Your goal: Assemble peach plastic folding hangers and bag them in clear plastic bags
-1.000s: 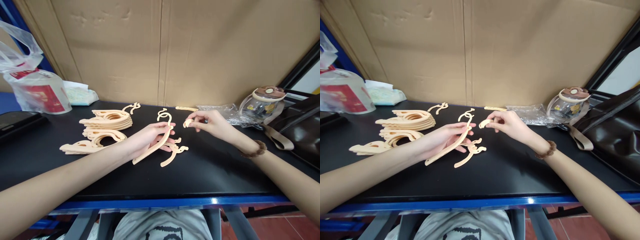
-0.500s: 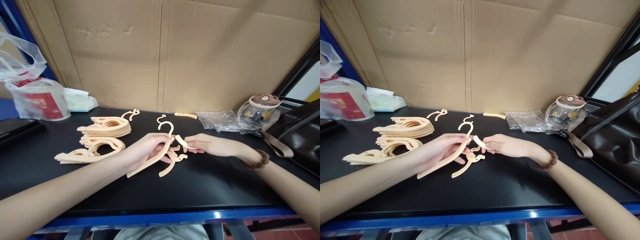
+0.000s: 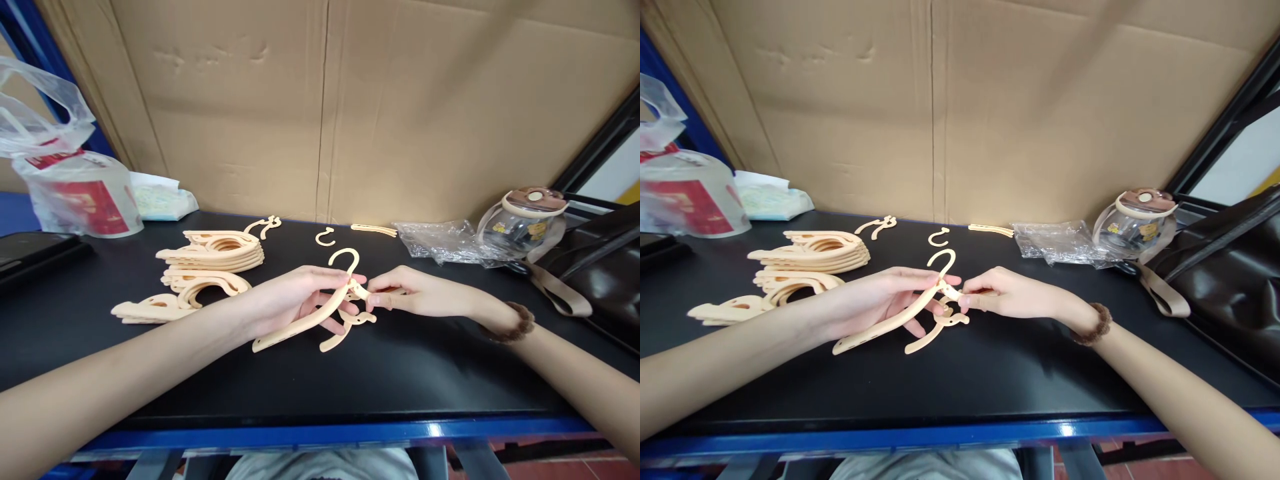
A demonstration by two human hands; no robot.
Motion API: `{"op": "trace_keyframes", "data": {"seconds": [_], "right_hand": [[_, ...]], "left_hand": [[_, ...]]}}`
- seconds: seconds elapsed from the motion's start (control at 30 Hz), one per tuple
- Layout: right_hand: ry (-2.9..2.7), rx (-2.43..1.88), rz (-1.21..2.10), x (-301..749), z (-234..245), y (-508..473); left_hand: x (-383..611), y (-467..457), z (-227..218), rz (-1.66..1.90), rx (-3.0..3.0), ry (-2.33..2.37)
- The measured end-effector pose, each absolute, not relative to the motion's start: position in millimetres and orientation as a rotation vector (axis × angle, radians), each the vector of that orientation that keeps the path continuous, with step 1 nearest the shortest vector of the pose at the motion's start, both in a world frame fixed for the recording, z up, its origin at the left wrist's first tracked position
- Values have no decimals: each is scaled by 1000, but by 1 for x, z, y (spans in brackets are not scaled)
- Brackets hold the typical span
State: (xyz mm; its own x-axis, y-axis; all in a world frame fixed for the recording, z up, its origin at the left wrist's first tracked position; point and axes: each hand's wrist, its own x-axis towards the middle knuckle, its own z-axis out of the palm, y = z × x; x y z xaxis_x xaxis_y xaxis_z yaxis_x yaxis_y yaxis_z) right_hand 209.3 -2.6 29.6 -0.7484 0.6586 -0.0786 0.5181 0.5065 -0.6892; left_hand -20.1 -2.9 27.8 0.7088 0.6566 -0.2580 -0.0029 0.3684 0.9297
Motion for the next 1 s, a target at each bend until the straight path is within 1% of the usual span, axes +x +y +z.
{"op": "trace_keyframes", "data": {"seconds": [0.2,0.4,0.7,1.0], "right_hand": [[-2499,-931,1195,209,29,-1],[-2495,-1025,1141,212,26,2],[-2534,-1058,1150,211,26,1],[-2461,-1168,1065,203,23,-5]], "left_hand": [[-21,-1,25,442,1153,620],[-20,6,19,440,1131,654],[-21,2,14,449,1202,716],[-19,-2,9,591,1386,787]]}}
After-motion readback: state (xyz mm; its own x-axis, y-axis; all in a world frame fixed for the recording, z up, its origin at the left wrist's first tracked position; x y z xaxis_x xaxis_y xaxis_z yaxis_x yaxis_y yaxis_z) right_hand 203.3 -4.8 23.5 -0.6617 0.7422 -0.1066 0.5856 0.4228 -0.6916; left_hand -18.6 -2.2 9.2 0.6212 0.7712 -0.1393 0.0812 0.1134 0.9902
